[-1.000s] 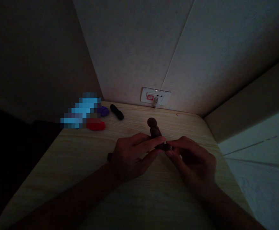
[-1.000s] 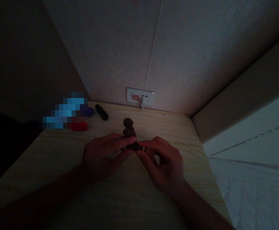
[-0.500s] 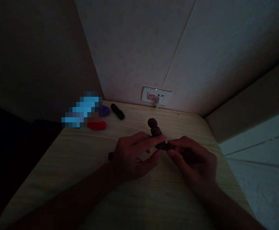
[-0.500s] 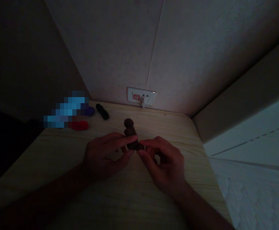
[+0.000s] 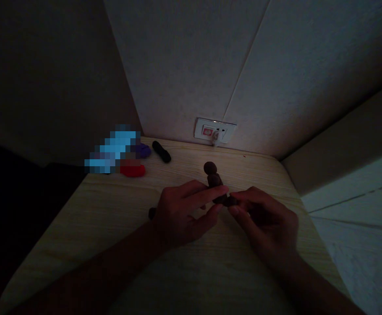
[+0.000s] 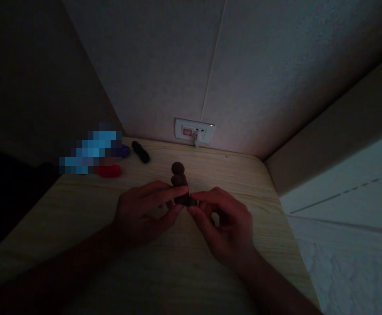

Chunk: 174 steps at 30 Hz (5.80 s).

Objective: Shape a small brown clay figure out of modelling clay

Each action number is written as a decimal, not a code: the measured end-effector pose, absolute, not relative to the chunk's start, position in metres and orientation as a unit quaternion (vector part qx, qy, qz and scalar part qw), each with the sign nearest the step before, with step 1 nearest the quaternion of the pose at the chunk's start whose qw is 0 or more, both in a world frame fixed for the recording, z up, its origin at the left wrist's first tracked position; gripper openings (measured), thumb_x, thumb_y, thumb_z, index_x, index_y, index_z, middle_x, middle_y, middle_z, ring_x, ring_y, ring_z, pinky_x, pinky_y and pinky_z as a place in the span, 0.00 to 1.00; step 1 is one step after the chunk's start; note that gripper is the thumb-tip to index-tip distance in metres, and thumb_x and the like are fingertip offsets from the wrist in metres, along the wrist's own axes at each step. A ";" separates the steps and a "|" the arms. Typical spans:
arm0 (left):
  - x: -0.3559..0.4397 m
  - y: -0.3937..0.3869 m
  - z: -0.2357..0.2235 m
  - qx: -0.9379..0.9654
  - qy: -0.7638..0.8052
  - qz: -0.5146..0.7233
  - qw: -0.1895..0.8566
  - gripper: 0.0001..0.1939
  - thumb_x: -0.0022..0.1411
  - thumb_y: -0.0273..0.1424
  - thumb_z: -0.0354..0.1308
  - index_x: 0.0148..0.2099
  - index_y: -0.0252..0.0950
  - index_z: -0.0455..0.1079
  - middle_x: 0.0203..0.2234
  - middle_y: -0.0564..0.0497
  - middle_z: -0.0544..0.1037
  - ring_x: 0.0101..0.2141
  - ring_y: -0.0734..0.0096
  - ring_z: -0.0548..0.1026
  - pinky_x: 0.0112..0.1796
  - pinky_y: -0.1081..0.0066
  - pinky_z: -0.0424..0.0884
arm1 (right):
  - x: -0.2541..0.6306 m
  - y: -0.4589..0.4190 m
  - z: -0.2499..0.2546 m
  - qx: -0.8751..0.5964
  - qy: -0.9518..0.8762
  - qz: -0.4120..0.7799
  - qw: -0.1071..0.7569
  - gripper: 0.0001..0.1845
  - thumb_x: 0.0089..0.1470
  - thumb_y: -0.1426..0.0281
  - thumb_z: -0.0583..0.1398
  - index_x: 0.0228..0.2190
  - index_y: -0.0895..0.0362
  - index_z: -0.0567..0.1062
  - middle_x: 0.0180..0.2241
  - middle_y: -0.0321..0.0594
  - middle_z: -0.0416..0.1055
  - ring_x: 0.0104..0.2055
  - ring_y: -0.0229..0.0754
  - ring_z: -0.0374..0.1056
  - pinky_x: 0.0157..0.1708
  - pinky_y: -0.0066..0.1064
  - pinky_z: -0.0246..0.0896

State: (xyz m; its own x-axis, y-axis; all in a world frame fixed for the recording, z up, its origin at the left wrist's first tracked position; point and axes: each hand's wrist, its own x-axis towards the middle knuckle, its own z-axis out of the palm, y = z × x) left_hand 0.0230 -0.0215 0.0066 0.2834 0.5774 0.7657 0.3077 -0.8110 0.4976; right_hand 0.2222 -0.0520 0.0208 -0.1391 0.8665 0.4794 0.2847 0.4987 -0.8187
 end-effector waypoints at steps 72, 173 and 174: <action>0.021 -0.020 0.003 0.798 0.271 0.517 0.149 0.17 0.68 0.30 0.62 0.58 0.39 0.73 0.35 0.52 0.82 0.25 0.78 0.75 0.28 0.76 0.78 | 0.220 -0.053 0.021 -0.414 -0.672 0.301 0.534 0.13 0.56 0.79 0.67 0.41 0.51 0.80 0.29 0.33 0.74 0.27 0.34 0.69 0.26 0.24 0.67; 0.019 -0.024 0.007 0.809 0.275 0.503 0.128 0.13 0.69 0.32 0.61 0.54 0.37 0.75 0.36 0.51 0.82 0.27 0.78 0.77 0.30 0.78 0.76 | 0.221 -0.053 0.024 -0.388 -0.695 0.304 0.523 0.14 0.56 0.77 0.68 0.42 0.50 0.82 0.26 0.34 0.72 0.26 0.36 0.67 0.24 0.27 0.64; 0.019 -0.024 0.007 0.808 0.276 0.503 0.130 0.13 0.69 0.32 0.61 0.54 0.37 0.76 0.36 0.50 0.82 0.27 0.78 0.76 0.30 0.78 0.76 | 0.222 -0.053 0.025 -0.390 -0.696 0.303 0.522 0.13 0.56 0.77 0.68 0.42 0.50 0.82 0.26 0.34 0.73 0.26 0.36 0.67 0.24 0.27 0.63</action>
State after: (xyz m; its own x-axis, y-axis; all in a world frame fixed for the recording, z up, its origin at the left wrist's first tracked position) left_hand 0.0192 -0.0241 0.0068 0.3408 0.5776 0.7418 0.3150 -0.8136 0.4888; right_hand 0.2216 -0.0529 0.0246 -0.1507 0.8587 0.4898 0.2268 0.5122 -0.8283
